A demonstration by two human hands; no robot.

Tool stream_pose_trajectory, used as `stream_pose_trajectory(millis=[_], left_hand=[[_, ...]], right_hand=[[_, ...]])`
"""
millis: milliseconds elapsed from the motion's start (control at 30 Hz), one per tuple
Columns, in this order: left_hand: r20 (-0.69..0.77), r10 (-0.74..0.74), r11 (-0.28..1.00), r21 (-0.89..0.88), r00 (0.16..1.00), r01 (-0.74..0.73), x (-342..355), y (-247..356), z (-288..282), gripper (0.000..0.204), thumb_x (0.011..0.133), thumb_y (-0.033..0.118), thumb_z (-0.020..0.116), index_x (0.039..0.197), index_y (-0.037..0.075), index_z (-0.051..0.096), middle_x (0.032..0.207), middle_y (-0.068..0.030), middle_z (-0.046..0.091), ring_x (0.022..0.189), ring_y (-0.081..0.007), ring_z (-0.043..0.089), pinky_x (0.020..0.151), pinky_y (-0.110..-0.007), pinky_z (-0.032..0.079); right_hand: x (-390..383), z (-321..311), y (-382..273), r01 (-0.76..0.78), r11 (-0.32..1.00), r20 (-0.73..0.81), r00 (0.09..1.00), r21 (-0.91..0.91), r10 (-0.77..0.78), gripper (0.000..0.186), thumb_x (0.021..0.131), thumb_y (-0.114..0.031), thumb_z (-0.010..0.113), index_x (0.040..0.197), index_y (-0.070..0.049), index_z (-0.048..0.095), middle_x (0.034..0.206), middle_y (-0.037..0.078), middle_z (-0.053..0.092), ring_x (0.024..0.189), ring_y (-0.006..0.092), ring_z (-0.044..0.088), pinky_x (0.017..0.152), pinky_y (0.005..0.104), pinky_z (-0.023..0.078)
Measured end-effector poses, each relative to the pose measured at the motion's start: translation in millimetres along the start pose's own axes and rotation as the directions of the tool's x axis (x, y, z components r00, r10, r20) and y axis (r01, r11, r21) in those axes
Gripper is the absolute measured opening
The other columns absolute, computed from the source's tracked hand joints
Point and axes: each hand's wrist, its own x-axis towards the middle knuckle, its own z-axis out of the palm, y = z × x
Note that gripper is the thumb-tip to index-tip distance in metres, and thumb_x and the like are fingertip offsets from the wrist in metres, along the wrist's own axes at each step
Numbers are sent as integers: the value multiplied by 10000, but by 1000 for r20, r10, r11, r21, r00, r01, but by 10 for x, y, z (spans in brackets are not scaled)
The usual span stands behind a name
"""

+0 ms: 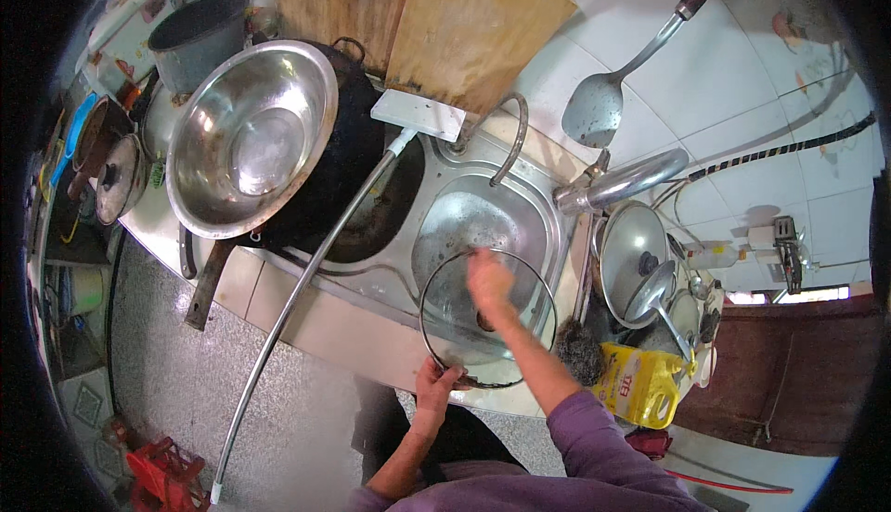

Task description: The person scrubs a glass pot lid with a steel wool pad under running water in a kitchen sink, rinses it, and sets it aside. The person then picks up a metal pot and begins scrubbing it with the same pad.

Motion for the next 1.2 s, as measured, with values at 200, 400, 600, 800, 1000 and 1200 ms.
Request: stream_pose_trajectory(millis=[200, 400, 600, 800, 1000, 1200], left_hand=[[9, -22, 1000, 17, 1000, 21, -79, 133, 58, 256, 766, 83, 546, 1005, 29, 471, 855, -67, 547, 712, -182, 579, 601, -323, 547], [-36, 4, 1000, -26, 999, -5, -41, 46, 80, 150, 780, 11, 537, 926, 10, 500, 798, -83, 569, 657, -177, 589, 544, -306, 551], [-5, -15, 1000, 27, 1000, 16, -65, 87, 75, 239, 790, 76, 518, 993, -16, 431, 849, -133, 541, 671, -228, 582, 568, -325, 531], [-53, -16, 999, -35, 998, 14, -132, 239, 201, 116, 783, 35, 523, 893, 15, 493, 798, -133, 586, 590, -220, 600, 518, -322, 545], [-72, 2, 1000, -11, 997, -2, -70, 338, 219, 125, 778, 36, 520, 897, 11, 496, 802, -119, 595, 582, -222, 605, 514, -329, 545], [-56, 87, 996, -31, 995, -89, 138, 473, 266, 206, 765, 53, 535, 962, 20, 487, 813, -99, 588, 594, -218, 603, 516, -327, 543]], right_hand=[[24, 101, 121, 171, 985, -53, 984, 21, -170, 229, 823, -272, 489, 918, -64, 502, 792, 170, 590, 596, 340, 587, 507, 441, 462], [-207, 337, -81, 208, 977, 32, 977, 45, -210, 220, 812, -246, 495, 908, -48, 497, 742, 145, 576, 641, 333, 588, 543, 459, 465], [138, 104, 98, 140, 983, -65, 989, 117, -133, 188, 811, -219, 504, 906, -57, 490, 823, 164, 559, 664, 327, 589, 551, 440, 474], [-576, 134, -125, 358, 882, -6, 927, 306, -374, 202, 821, -243, 496, 876, -49, 505, 826, 183, 550, 664, 359, 573, 569, 455, 461], [-598, -566, 421, 87, 924, 104, 986, 371, -134, 256, 834, -274, 516, 1007, -87, 535, 865, 157, 600, 767, 348, 585, 639, 432, 465], [-961, -984, 1400, -4, 922, -364, 918, 386, 157, 329, 805, -137, 511, 1118, -40, 495, 996, 180, 522, 870, 330, 544, 752, 377, 438]])
